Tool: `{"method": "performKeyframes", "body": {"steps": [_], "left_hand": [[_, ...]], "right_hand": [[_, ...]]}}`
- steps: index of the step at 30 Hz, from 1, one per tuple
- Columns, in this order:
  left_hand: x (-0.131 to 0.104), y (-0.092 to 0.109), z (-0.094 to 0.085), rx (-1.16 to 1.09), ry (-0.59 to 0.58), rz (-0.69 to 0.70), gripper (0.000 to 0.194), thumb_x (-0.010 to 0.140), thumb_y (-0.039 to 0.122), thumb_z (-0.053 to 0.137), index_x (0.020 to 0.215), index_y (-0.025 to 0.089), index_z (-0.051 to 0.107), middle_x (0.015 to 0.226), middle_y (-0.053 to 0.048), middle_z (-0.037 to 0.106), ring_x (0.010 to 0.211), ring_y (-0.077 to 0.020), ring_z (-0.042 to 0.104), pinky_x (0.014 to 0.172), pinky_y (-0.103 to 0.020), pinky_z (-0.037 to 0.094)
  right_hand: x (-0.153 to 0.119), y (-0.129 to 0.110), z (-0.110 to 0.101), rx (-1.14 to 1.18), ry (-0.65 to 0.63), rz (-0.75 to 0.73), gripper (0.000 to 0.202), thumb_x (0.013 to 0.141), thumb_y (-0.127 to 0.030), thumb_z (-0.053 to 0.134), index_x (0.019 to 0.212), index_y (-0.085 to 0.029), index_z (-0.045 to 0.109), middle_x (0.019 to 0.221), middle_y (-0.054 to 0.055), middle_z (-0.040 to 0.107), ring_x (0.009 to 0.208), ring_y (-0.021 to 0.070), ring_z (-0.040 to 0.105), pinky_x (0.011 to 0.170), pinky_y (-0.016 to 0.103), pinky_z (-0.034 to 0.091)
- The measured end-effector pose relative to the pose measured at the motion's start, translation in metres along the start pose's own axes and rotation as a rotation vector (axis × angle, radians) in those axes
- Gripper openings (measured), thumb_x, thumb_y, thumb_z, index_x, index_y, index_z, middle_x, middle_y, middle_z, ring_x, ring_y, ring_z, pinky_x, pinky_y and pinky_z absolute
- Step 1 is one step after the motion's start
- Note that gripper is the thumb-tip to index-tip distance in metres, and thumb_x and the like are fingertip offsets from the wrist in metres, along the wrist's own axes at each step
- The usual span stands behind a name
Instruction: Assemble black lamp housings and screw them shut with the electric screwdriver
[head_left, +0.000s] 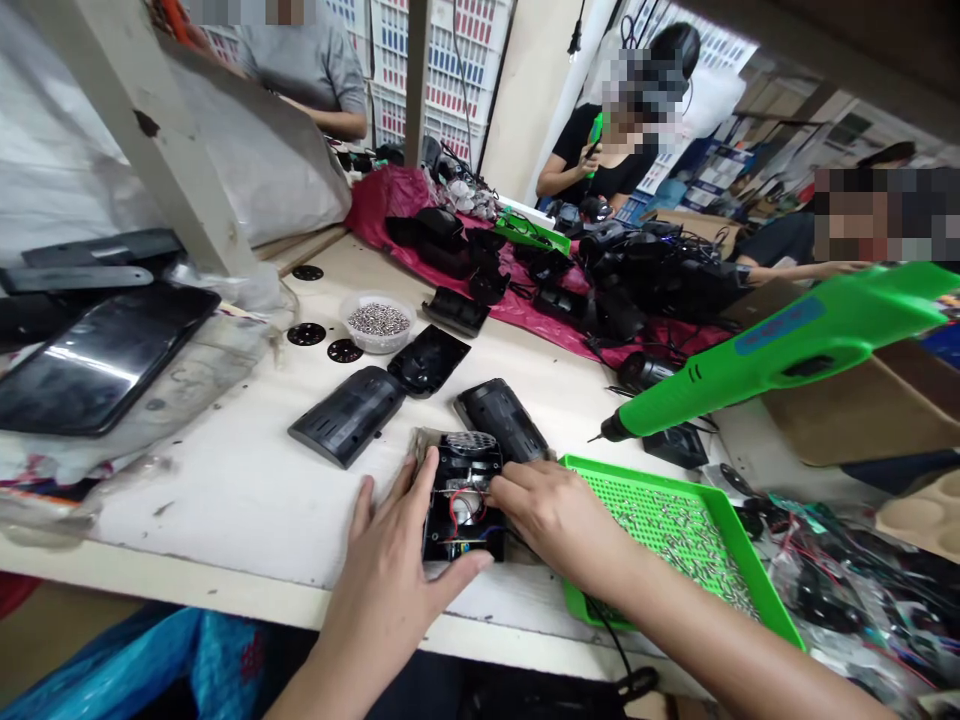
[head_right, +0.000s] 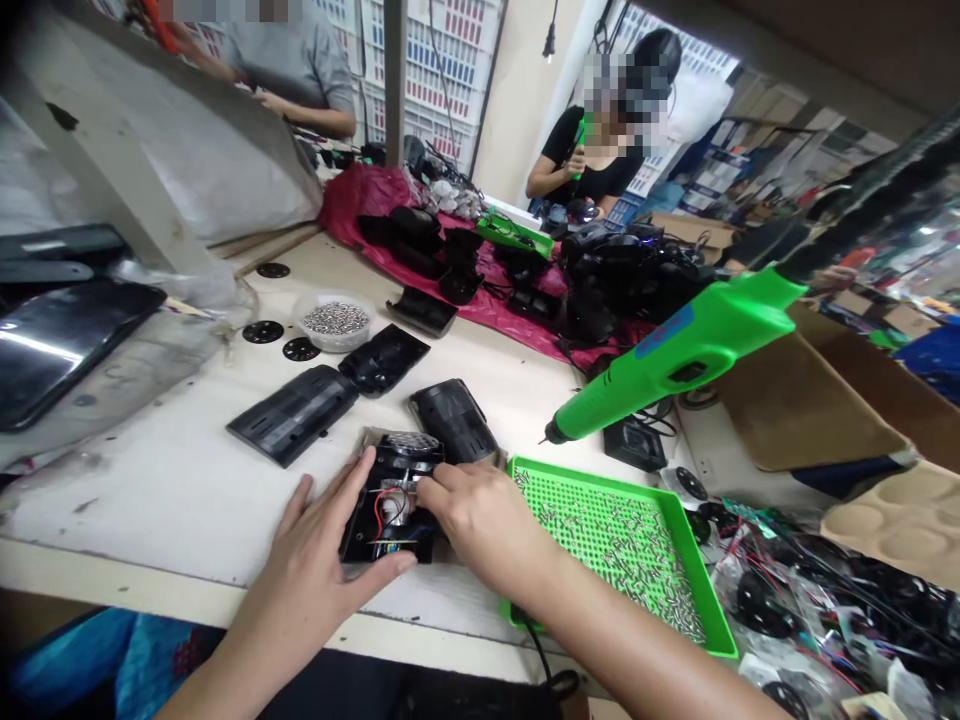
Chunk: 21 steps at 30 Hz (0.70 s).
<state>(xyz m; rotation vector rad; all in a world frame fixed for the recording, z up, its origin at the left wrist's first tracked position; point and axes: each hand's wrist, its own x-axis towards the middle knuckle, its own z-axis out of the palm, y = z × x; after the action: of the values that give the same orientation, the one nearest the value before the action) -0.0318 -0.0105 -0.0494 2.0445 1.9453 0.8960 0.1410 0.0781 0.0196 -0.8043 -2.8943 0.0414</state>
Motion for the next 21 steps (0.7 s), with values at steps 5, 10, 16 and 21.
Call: {"method": "performKeyframes", "body": {"steps": [5,10,16,21], "left_hand": [[0.002,-0.001,0.000,-0.007,0.000,0.012,0.085,0.086,0.053,0.054,0.151,0.021,0.010,0.146,-0.018,0.045,0.133,-0.0293,0.044,0.111,-0.058,0.023],[0.002,-0.001,0.000,-0.002,0.006,-0.002,0.085,0.084,0.051,0.056,0.151,0.022,0.012,0.146,-0.018,0.045,0.132,-0.0297,0.045,0.111,-0.059,0.024],[0.001,-0.007,-0.003,-0.014,-0.015,-0.023,0.084,0.084,0.054,0.056,0.151,0.025,0.016,0.148,-0.015,0.044,0.132,-0.0324,0.045,0.111,-0.061,0.026],[0.002,-0.011,-0.003,-0.010,-0.023,-0.019,0.082,0.085,0.054,0.055,0.151,0.025,0.017,0.146,-0.016,0.045,0.130,-0.0331,0.048,0.110,-0.063,0.027]], "right_hand": [[-0.001,0.005,0.006,0.029,0.007,-0.005,0.014,0.093,-0.016,0.054,0.080,-0.017,0.059,0.072,0.001,0.060,0.062,0.0143,0.053,0.059,0.029,0.035],[-0.003,0.006,0.003,0.095,-0.025,0.068,0.020,0.097,-0.023,0.048,0.086,-0.014,0.062,0.080,0.004,0.064,0.067,0.0145,0.058,0.063,0.028,0.040],[-0.023,0.015,-0.008,0.299,0.101,0.276,0.025,0.098,-0.018,0.039,0.108,-0.014,0.062,0.098,0.008,0.068,0.088,0.0167,0.064,0.073,0.029,0.048],[-0.030,0.014,-0.011,0.264,0.061,0.274,0.023,0.097,-0.021,0.042,0.103,-0.015,0.064,0.094,0.007,0.068,0.083,0.0163,0.064,0.070,0.029,0.046]]}}
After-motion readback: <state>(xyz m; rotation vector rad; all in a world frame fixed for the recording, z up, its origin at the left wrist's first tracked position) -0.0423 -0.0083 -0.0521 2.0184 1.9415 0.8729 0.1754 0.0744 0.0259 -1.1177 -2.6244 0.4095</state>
